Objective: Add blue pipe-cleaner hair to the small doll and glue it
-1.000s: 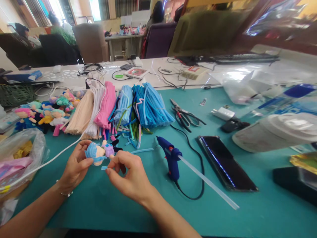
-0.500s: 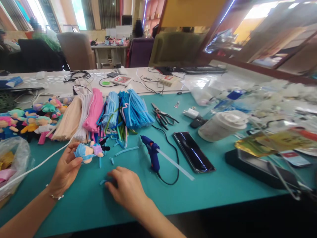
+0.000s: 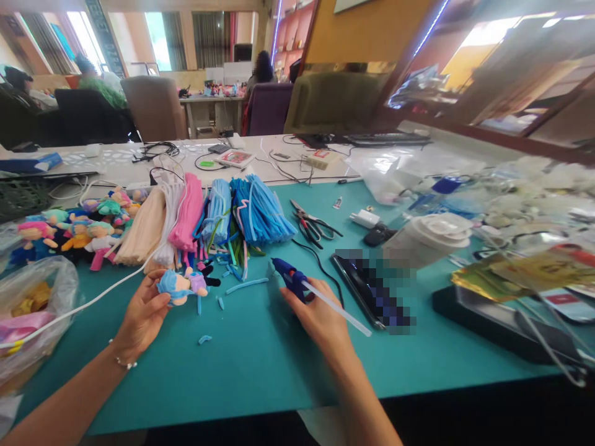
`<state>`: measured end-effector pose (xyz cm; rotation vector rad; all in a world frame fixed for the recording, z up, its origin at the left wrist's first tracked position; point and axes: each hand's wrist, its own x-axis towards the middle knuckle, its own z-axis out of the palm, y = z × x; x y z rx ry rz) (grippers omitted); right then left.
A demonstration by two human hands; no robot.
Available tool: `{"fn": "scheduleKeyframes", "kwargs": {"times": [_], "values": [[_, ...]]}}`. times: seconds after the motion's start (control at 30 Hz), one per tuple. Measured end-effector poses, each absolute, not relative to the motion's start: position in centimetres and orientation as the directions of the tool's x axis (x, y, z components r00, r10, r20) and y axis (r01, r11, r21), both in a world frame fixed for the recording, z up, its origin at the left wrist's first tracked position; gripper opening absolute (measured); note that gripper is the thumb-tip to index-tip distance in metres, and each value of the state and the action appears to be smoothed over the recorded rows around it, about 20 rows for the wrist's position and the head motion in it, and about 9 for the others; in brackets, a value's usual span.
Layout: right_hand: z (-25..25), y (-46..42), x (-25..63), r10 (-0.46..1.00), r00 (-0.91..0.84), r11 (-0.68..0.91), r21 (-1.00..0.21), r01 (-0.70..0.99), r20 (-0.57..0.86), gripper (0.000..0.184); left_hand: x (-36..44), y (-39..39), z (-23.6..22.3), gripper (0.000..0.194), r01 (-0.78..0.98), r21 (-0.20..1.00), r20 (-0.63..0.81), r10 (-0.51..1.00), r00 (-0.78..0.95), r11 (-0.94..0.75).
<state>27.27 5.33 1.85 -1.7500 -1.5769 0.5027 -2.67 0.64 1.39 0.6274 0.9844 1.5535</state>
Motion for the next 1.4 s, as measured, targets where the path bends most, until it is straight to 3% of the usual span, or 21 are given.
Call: {"fn": "scheduleKeyframes", "kwargs": {"times": [0.17, 0.3, 0.37, 0.47, 0.83, 1.4], "values": [[1.9, 5.8, 25.6, 0.974, 0.157, 0.026, -0.772, 0.635, 0.162, 0.024, -2.5, 0.7, 1.3, 0.052, -0.531, 0.847, -0.120, 0.968, -0.223, -0.017], [2.4, 1.9, 23.4, 0.966, -0.031, 0.245, -0.877, 0.414, 0.256, 0.019, -2.8, 0.6, 1.2, 0.052, -0.524, 0.852, -0.113, 0.973, -0.200, -0.009], [3.0, -0.1, 21.8, 0.905, -0.168, 0.425, -0.849, 0.314, 0.391, 0.013, -2.9, 0.6, 1.1, 0.051, -0.504, 0.864, -0.092, 0.981, -0.173, -0.008], [4.0, -1.9, 19.5, 0.835, -0.307, 0.534, -0.808, 0.249, 0.457, 0.016, -2.6, 0.4, 1.2, 0.051, -0.487, 0.873, -0.071, 0.978, -0.195, -0.034], [4.2, -1.8, 17.3, 0.809, -0.401, 0.564, -0.760, 0.324, 0.430, 0.016, -2.0, 0.1, 2.0, 0.047, -0.470, 0.881, -0.043, 0.977, -0.208, -0.061], [3.6, -1.7, 17.0, 0.820, -0.397, 0.547, -0.769, 0.332, 0.412, 0.022, -2.1, 0.2, 1.5, 0.046, -0.462, 0.880, 0.007, 0.975, -0.224, -0.112]]}}
